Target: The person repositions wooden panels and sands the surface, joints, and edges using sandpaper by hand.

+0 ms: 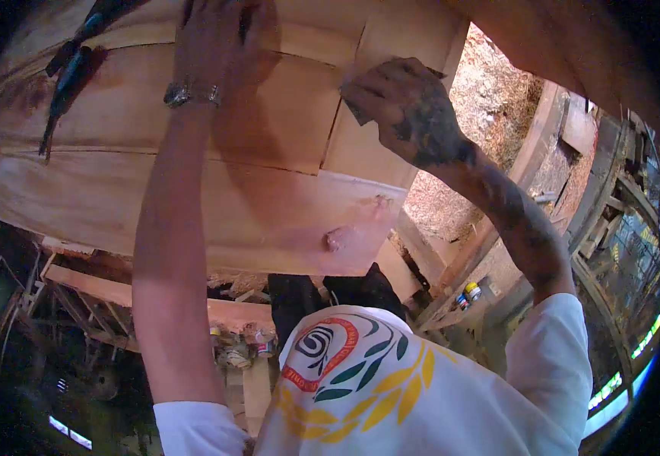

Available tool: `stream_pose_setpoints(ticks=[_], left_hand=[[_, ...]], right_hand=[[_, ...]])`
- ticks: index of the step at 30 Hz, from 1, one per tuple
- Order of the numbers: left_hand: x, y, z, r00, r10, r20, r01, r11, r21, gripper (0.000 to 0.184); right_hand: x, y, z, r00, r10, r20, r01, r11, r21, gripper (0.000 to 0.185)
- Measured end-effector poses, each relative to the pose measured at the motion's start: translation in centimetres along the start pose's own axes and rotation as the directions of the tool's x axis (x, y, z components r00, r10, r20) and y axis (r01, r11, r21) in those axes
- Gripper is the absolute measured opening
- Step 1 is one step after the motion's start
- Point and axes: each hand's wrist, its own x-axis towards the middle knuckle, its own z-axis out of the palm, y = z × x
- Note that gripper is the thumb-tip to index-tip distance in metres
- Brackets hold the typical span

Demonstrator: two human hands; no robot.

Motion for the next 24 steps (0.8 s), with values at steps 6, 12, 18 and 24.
stream_pose_setpoints(ticks=[6,12,18,24], left_hand=[[-0.2,-0.3,0.4,0.996,0.042,-0.074,-0.048,0.995,-0.09,0.049],[-0.1,-2.8,4.0,0.978,0.129,-0.166,-0.13,0.991,0.001,0.053],[-0.2,-0.2,1.0,0.993,0.088,-0.076,-0.095,0.99,-0.103,0.056],[-0.1,-2.8,4.0,0.973,0.184,-0.141,-0.184,0.983,0.015,0.052]], right_hand=[[-4.6,-2.9,-0.7,0.999,-0.012,0.035,0.008,0.993,0.116,0.021],[-13.7,-13.6,-0.7,0.995,0.014,0.099,-0.019,0.998,0.054,0.037],[-19.1,-17.1,0.6,0.989,0.057,0.135,-0.057,0.998,-0.002,0.044],[-18.5,-18.3,1.5,0.976,0.132,0.172,-0.134,0.991,0.0,0.041]])
